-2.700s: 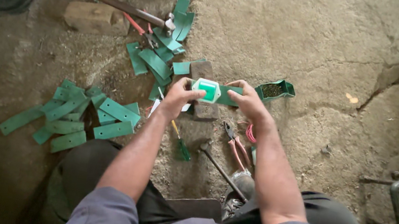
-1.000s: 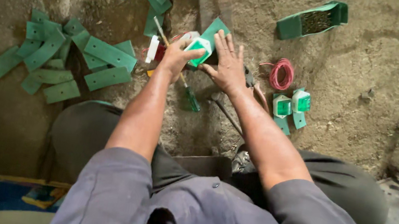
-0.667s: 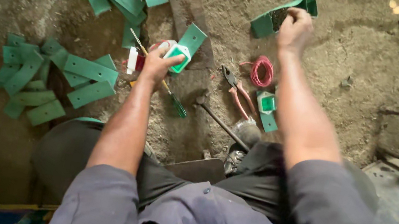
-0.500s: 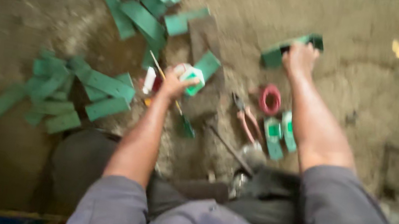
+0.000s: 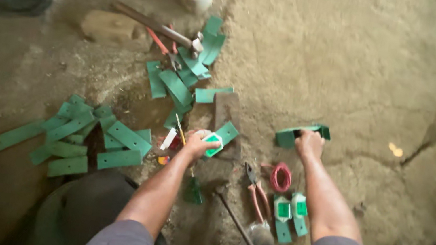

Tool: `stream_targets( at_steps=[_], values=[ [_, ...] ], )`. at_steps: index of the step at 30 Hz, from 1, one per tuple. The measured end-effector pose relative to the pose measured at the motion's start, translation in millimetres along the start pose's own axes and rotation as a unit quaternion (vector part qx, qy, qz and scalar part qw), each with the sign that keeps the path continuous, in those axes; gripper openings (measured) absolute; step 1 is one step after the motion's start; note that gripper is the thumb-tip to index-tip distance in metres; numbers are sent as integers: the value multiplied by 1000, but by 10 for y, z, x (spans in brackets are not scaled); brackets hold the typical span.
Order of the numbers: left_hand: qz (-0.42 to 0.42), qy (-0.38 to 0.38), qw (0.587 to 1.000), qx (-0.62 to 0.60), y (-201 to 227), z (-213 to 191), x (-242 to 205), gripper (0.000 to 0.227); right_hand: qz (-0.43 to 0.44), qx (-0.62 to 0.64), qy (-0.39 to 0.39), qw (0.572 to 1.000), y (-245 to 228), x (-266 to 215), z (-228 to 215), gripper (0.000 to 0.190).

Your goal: The person assembles small electrical components by hand. They place green plastic pieces and white plastic housings together, insert nails, and hammer them into place. They also use a screwdriver to tighten screws and pliers to adjust parts.

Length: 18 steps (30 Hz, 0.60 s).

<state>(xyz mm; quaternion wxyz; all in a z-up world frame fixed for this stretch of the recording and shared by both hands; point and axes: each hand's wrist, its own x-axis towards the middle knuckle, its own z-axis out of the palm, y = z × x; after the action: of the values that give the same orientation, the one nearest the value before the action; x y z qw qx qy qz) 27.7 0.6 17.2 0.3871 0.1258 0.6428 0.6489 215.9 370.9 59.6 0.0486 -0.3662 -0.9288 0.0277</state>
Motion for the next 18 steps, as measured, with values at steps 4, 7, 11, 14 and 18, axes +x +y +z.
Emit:
stream_targets(
  at_steps=[4,7,11,14,18],
  values=[
    [-109,10,992,66,-1,17,36,38,-12,-31,-11,999,-33,-11,-92,24],
    [-40,11,995,89,-23,10,23,43,14,-23,-30,999,-13,-59,-118,24],
    [-58,-14,995,83,125,-108,-26,36,28,4,-47,998,-151,3,-148,22],
    [-104,3,993,52,75,52,-76,37,46,-12,-50,998,-54,-33,-160,23],
    [-59,14,998,-22,11,61,-91,37,8,-43,-64,997,-120,94,-110,23]
  ],
)
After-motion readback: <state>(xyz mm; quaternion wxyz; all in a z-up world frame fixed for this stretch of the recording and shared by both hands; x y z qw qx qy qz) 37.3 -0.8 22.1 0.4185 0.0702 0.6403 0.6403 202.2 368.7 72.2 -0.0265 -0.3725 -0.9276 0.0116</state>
